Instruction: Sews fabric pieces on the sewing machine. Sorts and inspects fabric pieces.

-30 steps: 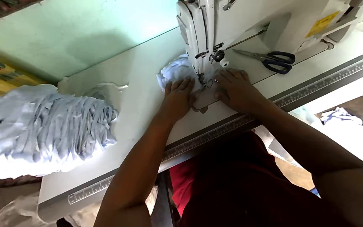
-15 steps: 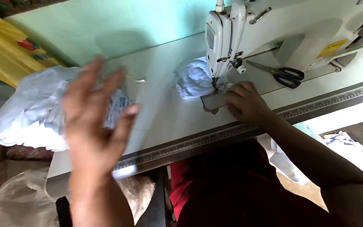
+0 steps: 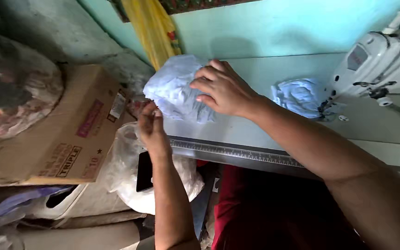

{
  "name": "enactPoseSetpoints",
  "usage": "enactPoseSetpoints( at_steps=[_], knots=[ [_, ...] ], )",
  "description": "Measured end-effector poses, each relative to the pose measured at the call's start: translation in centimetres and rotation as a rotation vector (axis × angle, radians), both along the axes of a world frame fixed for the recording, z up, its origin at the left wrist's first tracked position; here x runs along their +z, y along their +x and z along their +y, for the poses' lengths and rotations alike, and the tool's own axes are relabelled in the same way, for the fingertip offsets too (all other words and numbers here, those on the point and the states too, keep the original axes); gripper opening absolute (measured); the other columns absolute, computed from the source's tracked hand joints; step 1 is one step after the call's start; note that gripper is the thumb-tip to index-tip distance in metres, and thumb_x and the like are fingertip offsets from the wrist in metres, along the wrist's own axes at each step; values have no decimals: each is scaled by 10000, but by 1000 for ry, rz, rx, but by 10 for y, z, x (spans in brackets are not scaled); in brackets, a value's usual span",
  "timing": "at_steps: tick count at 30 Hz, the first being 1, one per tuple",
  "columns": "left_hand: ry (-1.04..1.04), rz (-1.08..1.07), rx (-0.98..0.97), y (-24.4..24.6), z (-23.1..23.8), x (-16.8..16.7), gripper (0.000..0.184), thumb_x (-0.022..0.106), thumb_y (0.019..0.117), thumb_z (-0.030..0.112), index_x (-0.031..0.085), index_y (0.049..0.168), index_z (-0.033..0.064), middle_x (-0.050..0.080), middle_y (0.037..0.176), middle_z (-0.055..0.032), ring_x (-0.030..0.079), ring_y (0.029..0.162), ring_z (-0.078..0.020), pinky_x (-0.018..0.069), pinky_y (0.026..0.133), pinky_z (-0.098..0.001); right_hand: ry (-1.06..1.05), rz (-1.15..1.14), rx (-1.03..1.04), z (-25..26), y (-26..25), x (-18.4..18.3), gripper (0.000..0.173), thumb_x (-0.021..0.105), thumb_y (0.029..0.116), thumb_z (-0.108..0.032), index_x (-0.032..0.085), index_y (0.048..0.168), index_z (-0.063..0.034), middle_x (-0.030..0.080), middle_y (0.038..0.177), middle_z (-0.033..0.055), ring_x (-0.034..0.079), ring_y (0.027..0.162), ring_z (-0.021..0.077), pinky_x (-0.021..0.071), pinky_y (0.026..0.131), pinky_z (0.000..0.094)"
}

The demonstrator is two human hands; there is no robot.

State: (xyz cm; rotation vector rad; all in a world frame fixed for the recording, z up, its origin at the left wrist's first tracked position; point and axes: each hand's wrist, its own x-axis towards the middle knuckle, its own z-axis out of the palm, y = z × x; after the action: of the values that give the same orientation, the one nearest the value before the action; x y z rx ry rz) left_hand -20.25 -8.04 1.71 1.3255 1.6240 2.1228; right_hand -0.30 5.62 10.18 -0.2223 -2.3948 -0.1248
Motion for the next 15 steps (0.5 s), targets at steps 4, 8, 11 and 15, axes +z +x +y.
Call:
enactPoseSetpoints(
  at_steps=[4,8,11,15],
  knots=[
    [-64,26,71,10,9,-2,392,556,1035,192,533,1383,14,598,1357,-94,622,1154,-141,523,997,-365,-10,-91,13,12,-50,7,245,702,926,-158,725,1161,-95,677,1140,143,583,1175,368,466,978,513],
    [-10,240,204,-1,20,-3,392,650,979,160,593,1338,14,547,1436,-158,586,1238,-206,525,979,-358,-46,-207,30,19,-68,10,324,731,886,-88,700,1208,-107,649,1185,160,568,1183,385,462,969,536],
    [-4,448,249,-15,27,9,372,658,950,125,650,1314,46,536,1470,-171,535,1308,-274,487,1034,-392,-46,-193,40,24,-73,13,216,681,927,-91,712,1140,-85,663,1146,156,595,1153,371,478,938,530],
    [-80,614,196,-24,37,28,353,607,926,58,719,1254,126,650,1370,-72,561,1288,-258,434,1058,-458,-112,-177,78,29,-77,20,148,611,980,-134,722,1038,-56,670,1061,154,612,1108,352,473,911,524]
  ],
)
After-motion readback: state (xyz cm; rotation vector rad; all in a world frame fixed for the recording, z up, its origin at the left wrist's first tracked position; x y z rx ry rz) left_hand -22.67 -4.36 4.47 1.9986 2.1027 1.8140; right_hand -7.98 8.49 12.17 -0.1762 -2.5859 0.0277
